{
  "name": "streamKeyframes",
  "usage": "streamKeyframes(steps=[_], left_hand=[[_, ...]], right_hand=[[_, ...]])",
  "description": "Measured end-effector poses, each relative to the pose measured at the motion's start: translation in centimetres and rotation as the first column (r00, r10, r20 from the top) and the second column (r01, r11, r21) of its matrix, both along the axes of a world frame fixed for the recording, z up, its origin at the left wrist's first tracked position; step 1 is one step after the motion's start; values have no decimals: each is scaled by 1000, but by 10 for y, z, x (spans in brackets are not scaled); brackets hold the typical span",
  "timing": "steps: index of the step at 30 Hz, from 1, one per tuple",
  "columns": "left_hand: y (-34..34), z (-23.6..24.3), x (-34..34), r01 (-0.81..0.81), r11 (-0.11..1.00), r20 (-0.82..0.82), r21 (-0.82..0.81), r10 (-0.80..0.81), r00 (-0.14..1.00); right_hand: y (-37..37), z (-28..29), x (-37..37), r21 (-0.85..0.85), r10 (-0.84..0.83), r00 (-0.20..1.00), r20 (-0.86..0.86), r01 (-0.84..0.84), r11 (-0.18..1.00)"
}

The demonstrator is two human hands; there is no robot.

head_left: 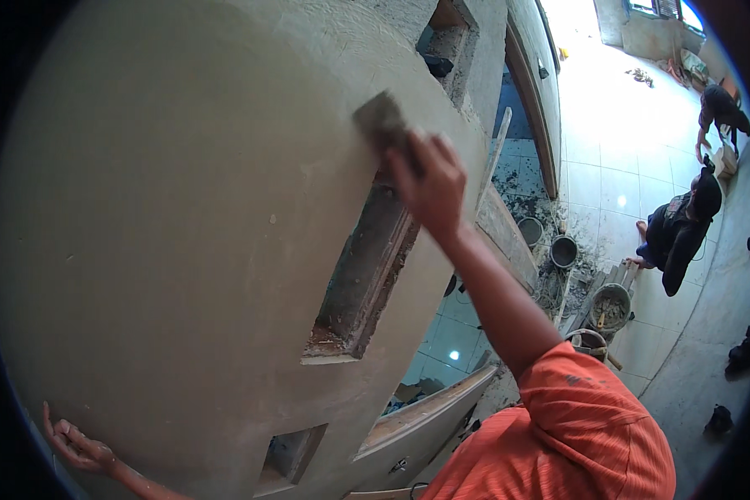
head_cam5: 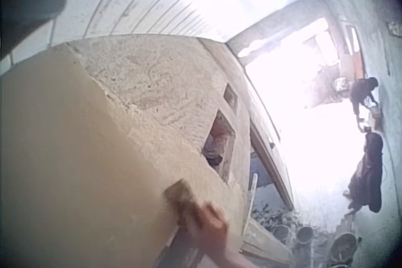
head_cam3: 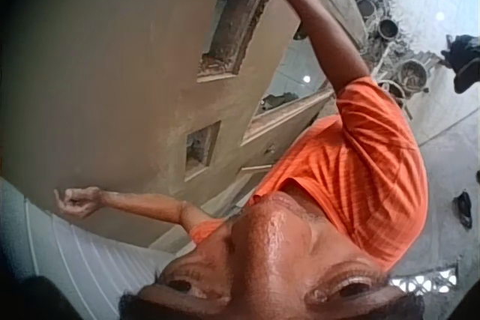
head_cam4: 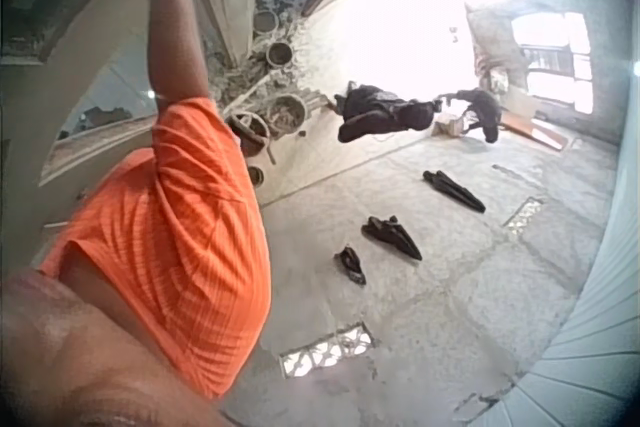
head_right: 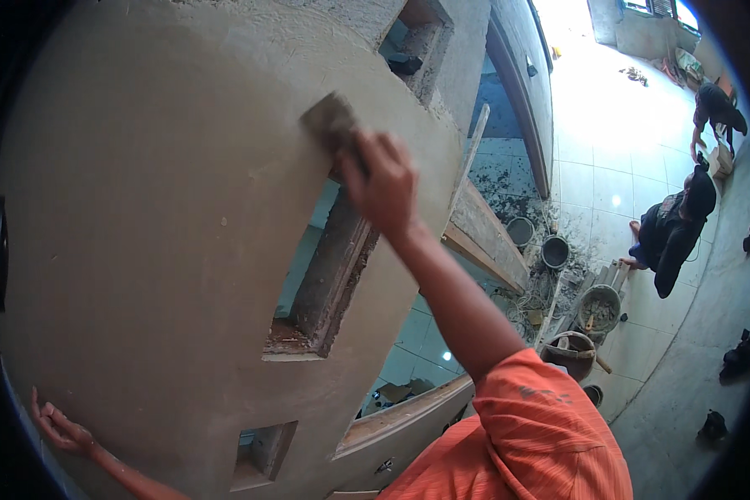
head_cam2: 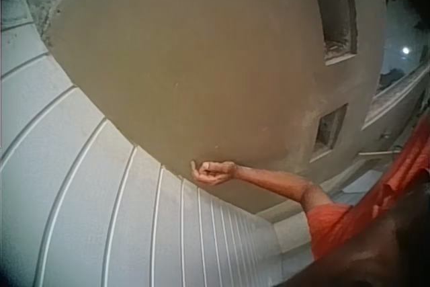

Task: The person scoops mortar from a bucket onto a trowel, then applies and smooths the mortar onto the wall and around the window opening using a wooden float.

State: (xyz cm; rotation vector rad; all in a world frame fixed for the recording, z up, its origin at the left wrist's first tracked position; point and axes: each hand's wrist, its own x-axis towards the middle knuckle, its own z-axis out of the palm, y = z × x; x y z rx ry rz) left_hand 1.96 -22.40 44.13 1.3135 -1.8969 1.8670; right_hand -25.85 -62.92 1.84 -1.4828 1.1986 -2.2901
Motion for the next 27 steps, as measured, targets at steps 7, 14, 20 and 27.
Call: streamKeyframes(steps=[7, 14, 20, 27], left_hand=[[-1, -1, 2, 3, 1000, 35, -16, -2, 999], [-5, -7, -7, -13, 999, -21, -44, 12, 1000], [5, -1, 8, -20, 999, -91, -37, 17, 996], [14, 2, 19, 20, 1000, -122, -12, -21, 992]], right_hand=[[-13, -1, -28, 94, -1, 996, 95, -7, 996], [62, -1, 9, -85, 280, 960, 22, -278, 957], [-1, 8, -8, 139, 70, 995, 66, -79, 987], [30, 16, -5, 88, 356, 930, 90, -364, 927]])
